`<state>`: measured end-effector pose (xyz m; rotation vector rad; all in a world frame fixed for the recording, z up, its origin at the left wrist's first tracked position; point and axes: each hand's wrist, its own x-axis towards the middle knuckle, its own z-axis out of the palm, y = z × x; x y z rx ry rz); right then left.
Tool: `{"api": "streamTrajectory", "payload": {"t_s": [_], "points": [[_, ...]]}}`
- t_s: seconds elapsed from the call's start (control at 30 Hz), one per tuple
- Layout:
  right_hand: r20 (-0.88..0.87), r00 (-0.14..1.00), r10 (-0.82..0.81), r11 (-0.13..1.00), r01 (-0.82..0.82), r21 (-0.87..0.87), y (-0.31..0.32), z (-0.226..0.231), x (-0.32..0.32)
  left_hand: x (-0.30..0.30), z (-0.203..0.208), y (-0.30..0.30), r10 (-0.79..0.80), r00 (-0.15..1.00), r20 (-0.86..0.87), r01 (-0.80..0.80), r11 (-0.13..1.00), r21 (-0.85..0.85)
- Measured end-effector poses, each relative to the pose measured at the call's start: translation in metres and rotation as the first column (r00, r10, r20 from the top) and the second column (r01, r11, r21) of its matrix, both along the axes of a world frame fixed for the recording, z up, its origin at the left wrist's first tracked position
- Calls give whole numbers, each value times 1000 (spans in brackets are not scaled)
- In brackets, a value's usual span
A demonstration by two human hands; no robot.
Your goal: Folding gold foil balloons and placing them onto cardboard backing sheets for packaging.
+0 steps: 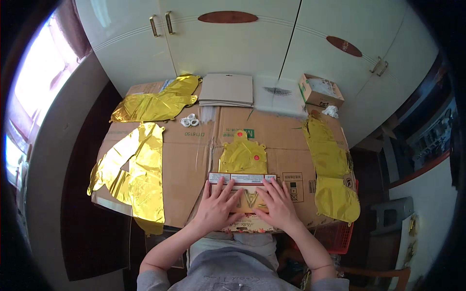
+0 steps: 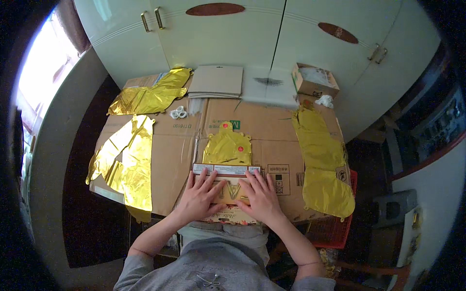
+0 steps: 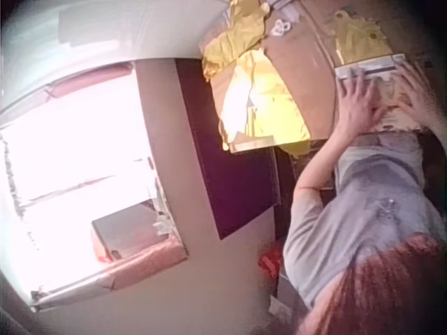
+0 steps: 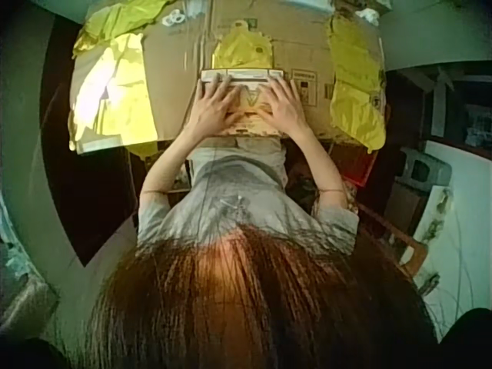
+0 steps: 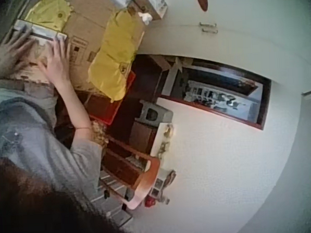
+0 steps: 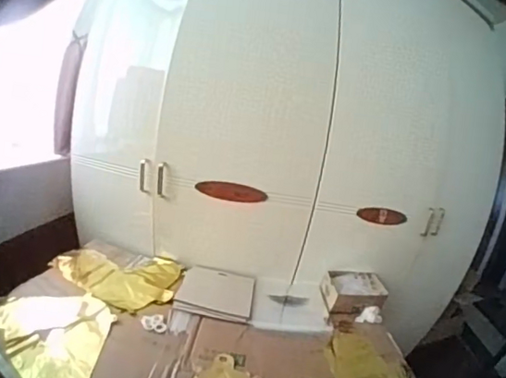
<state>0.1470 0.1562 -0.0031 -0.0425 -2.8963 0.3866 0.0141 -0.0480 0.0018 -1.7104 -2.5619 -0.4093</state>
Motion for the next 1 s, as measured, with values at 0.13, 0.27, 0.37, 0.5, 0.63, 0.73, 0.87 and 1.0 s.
{"api": "streamTrajectory", "payload": {"t_s": [0.13,0.27,0.37,0.5,0.63,0.73,0.87,1.0], "points": [[-24,1000,-7,1000,7,12,1,-3,-4,-3,-3,2,6,1000,-4,-6,1000,5],[-22,1000,-7,1000,7,13,1,-4,-5,-3,-5,2,10,1000,3,-10,1000,2],[-20,1000,-2,1000,3,15,1,-2,-5,-1,-6,2,22,1000,-10,-22,1000,-9],[-18,1000,12,991,-14,-131,16,5,-18,-2,-8,1,23,1000,-9,-23,1000,-12],[-101,986,-133,860,64,-506,46,-7,-59,-1,-8,2,21,1000,3,-21,999,-38],[65,979,-195,647,178,-741,52,5,-91,-1,-7,1,27,1000,13,-27,998,-50],[173,950,-259,559,294,-775,71,-7,-119,-2,-8,3,17,1000,8,-17,999,-41],[328,922,-203,321,379,-868,70,16,-124,-1,-9,1,22,1000,-13,-22,1000,-18]]}}
